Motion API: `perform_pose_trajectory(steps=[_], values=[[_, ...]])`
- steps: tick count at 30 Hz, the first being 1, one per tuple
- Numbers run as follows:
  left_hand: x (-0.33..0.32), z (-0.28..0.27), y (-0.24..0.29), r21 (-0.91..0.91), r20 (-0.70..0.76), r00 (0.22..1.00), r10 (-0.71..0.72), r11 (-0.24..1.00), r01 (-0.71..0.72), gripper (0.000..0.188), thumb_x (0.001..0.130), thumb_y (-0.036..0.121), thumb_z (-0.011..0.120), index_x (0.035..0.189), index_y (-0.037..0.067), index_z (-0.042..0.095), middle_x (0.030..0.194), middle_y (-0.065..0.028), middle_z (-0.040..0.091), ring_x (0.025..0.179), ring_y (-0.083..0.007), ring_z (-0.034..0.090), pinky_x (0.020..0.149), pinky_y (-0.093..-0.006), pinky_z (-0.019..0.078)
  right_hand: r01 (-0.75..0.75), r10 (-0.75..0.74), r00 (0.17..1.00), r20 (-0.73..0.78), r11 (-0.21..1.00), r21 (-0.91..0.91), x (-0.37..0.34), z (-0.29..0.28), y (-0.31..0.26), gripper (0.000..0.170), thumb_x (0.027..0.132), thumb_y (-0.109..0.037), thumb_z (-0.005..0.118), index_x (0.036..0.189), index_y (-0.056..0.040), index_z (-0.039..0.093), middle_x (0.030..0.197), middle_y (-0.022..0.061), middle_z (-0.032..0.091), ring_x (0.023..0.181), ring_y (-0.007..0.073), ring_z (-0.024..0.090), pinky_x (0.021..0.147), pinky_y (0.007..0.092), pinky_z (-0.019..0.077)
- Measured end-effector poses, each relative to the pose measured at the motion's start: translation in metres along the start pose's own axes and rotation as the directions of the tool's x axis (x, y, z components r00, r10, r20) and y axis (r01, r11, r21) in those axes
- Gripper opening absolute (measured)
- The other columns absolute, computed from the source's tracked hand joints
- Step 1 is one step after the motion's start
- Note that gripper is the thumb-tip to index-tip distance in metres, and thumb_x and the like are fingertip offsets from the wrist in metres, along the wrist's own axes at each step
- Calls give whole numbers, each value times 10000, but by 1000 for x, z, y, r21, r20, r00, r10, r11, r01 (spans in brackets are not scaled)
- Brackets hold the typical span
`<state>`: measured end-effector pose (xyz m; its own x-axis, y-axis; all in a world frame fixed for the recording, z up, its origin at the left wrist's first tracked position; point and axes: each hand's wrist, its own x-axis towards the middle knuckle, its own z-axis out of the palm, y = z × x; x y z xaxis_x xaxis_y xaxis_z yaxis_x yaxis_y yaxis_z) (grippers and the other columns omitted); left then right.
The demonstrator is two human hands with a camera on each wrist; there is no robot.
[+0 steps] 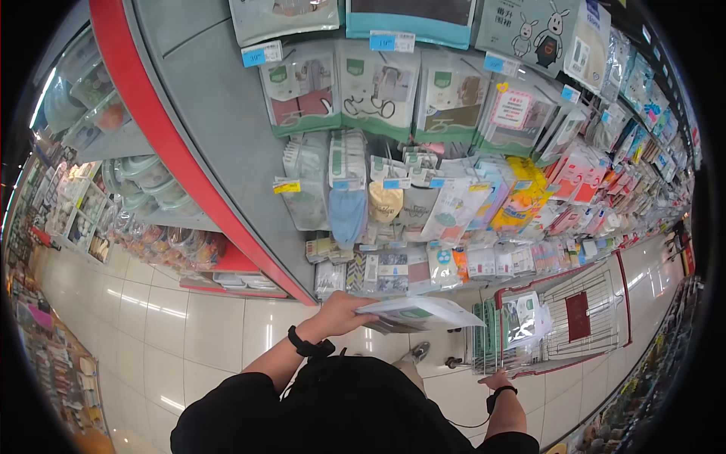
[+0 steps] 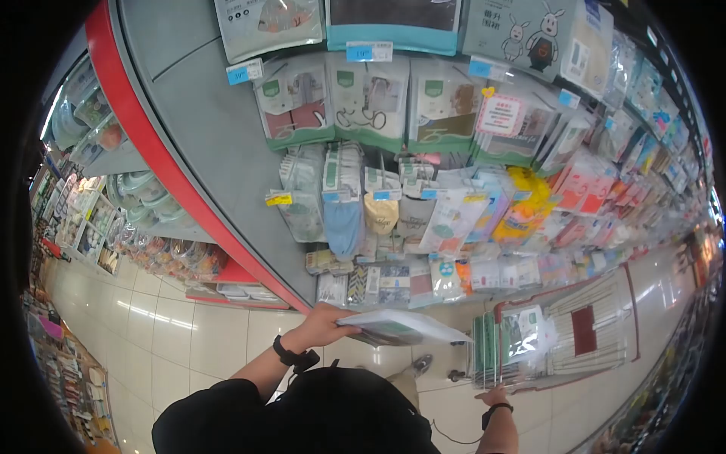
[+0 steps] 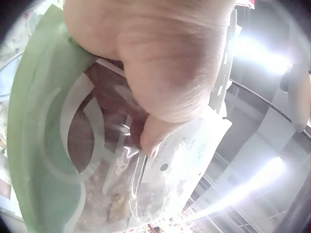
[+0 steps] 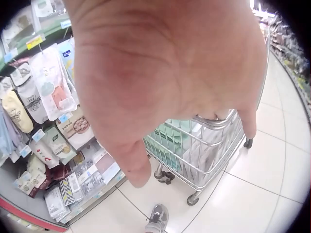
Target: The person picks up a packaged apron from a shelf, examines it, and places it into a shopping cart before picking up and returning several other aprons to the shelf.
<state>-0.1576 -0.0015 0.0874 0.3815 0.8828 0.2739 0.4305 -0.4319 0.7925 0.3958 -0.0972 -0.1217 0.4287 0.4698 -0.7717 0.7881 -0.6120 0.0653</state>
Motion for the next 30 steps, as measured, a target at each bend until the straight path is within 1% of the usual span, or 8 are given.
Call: perform_pose_trajectory(steps=[8, 11, 13, 16, 20, 22, 29, 30], values=[[6, -20, 0, -90, -112, 992, -59, 995, 49, 288, 755, 166, 748, 1016, 59, 689, 734, -132, 674, 617, -227, 652, 594, -287, 493, 3, -3, 1000, -8, 1000, -30, 11, 7, 0, 1373, 576, -525, 803, 1401, 125, -81, 1463, 302, 210, 1359, 365, 278, 1104, 396, 295], [-1, -35, 3, -221, -185, 970, -161, 968, 118, 256, 756, 106, 752, 993, 30, 690, 755, -85, 693, 650, -132, 642, 626, -267, 496, -3, 2, 1000, -27, 1000, -25, 22, 16, 0, 1331, 575, -520, 799, 1396, 135, -19, 1451, 299, 228, 1363, 375, 260, 1122, 383, 253], [-5, -43, 7, -520, -304, 895, -326, 844, 131, 211, 775, 62, 736, 972, 4, 686, 822, -48, 698, 734, -90, 630, 679, -251, 502, 51, -53, 999, -9, 988, -147, 59, 33, 17, 1213, 649, -562, 717, 1399, 126, 59, 1425, 291, 297, 1352, 371, 288, 1136, 389, 200], [-11, -54, 1, -517, -331, 866, -374, 840, 166, 188, 798, 37, 709, 976, -13, 673, 887, -50, 696, 796, -98, 634, 727, -247, 505, 84, -92, 996, -23, 972, -218, 66, 38, 16, 1036, 748, -606, 605, 1395, 107, 222, 1372, 271, 413, 1335, 372, 325, 1156, 392, 107], [-13, -57, 0, -562, -373, 822, -430, 810, 169, 208, 803, 24, 697, 1002, -25, 659, 927, -61, 693, 839, -105, 632, 751, -249, 502, 109, -137, 980, -147, 977, -182, 46, 37, 0, 977, 760, -601, 595, 1359, 116, 307, 1356, 261, 437, 1316, 385, 354, 1154, 400, 113], [-16, -56, -3, -578, -377, 820, -430, 801, 155, 223, 805, 22, 695, 1018, -25, 653, 947, -63, 690, 851, -109, 630, 763, -250, 500, 251, -250, 967, 55, 884, -395, 68, 41, 1, 1014, 758, -594, 604, 1340, 169, 277, 1360, 279, 421, 1301, 390, 375, 1151, 399, 122], [-19, -53, -17, -645, -388, 811, -437, 758, 100, 258, 804, 26, 697, 1050, -25, 638, 996, -63, 678, 884, -118, 622, 789, -261, 498, 112, -150, 977, -154, 967, -230, -2, 40, -48, 911, 769, -566, 601, 1328, 117, 374, 1353, 296, 416, 1289, 407, 385, 1146, 409, 151], [-18, -55, -16, -642, -394, 811, -432, 761, 93, 258, 804, 26, 697, 1050, -25, 638, 996, -63, 678, 884, -118, 622, 789, -261, 498, 147, -200, 972, -126, 929, -339, 21, 52, -45, 881, 759, -562, 610, 1305, 102, 419, 1350, 301, 417, 1288, 407, 387, 1138, 416, 180]])
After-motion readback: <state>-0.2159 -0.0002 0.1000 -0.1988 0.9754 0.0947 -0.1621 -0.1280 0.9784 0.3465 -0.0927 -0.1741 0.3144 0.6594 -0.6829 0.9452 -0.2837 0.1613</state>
